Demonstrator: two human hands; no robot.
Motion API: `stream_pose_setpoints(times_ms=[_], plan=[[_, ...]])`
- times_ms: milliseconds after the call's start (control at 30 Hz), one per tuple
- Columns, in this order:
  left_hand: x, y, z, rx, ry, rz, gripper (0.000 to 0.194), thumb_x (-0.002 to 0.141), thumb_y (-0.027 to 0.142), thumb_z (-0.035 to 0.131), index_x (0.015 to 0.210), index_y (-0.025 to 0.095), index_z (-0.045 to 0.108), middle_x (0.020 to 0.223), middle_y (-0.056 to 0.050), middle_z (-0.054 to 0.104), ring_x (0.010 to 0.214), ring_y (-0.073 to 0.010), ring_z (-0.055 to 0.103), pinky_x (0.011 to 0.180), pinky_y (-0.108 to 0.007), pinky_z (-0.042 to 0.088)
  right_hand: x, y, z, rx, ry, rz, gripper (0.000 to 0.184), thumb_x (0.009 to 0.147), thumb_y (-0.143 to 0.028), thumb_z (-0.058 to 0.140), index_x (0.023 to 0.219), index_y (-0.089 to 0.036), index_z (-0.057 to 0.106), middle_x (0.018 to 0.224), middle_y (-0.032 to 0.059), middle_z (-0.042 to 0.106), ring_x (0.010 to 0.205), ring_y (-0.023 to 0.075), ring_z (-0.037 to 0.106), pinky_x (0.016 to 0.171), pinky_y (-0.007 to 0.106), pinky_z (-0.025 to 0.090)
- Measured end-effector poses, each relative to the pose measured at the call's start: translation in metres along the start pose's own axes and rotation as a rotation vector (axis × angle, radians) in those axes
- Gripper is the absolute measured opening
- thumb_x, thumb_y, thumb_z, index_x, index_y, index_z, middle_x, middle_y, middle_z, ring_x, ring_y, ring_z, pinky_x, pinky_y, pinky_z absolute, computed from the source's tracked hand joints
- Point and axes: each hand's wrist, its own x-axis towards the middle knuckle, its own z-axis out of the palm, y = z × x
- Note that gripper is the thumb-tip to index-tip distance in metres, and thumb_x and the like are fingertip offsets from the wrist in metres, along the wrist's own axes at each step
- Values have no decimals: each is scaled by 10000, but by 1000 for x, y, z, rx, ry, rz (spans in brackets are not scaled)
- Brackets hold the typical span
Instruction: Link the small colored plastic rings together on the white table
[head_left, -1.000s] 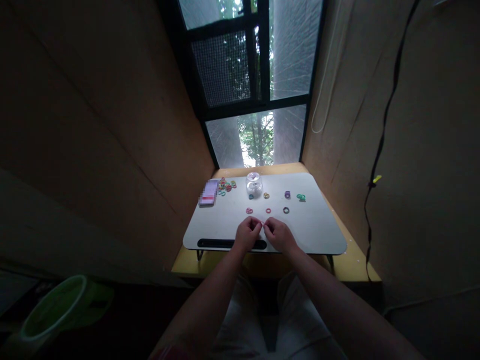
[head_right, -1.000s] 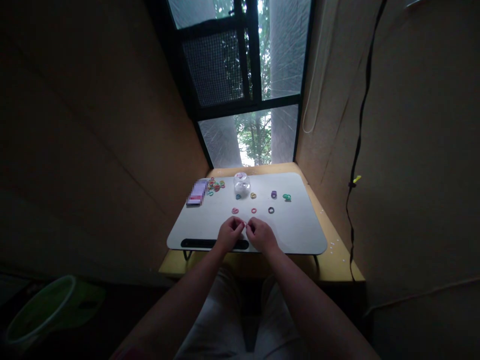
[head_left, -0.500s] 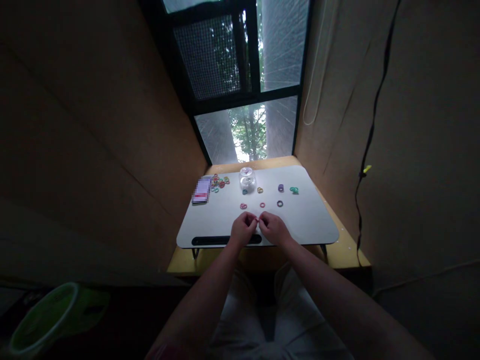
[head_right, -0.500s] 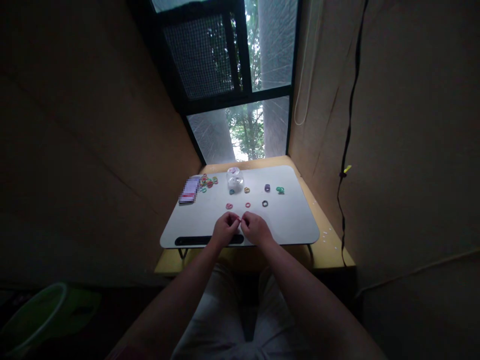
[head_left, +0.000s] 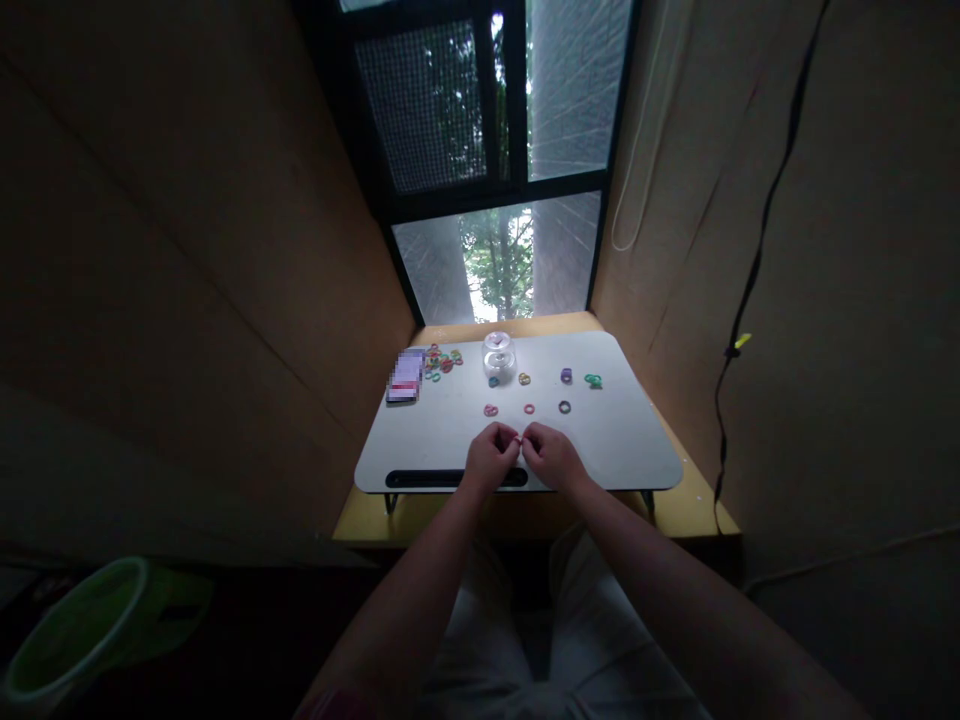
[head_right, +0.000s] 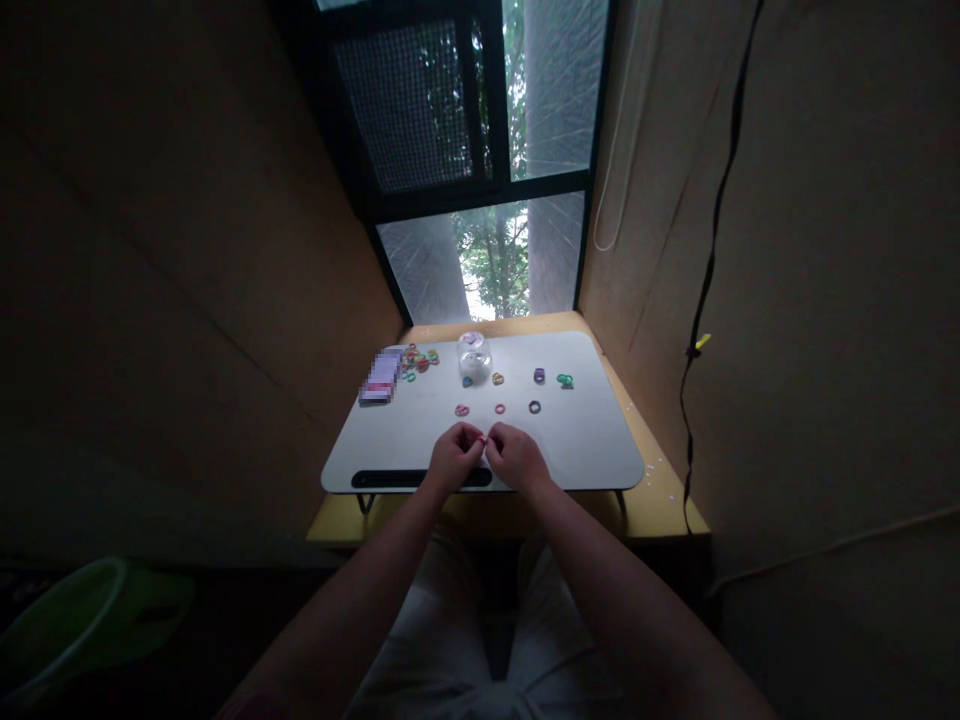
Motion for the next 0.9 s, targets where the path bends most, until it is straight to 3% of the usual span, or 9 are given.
stream_pose_setpoints(times_ms=[900], plan=[[-3, 1, 0, 63, -34, 3, 147, 759, 322, 597, 826, 191, 593, 579, 47, 547, 516, -93, 484, 523, -215, 361, -1, 1, 0, 50, 12, 9, 161, 831, -247, 459, 706, -192, 544, 653, -10, 557, 604, 122, 483, 588, 228, 343]])
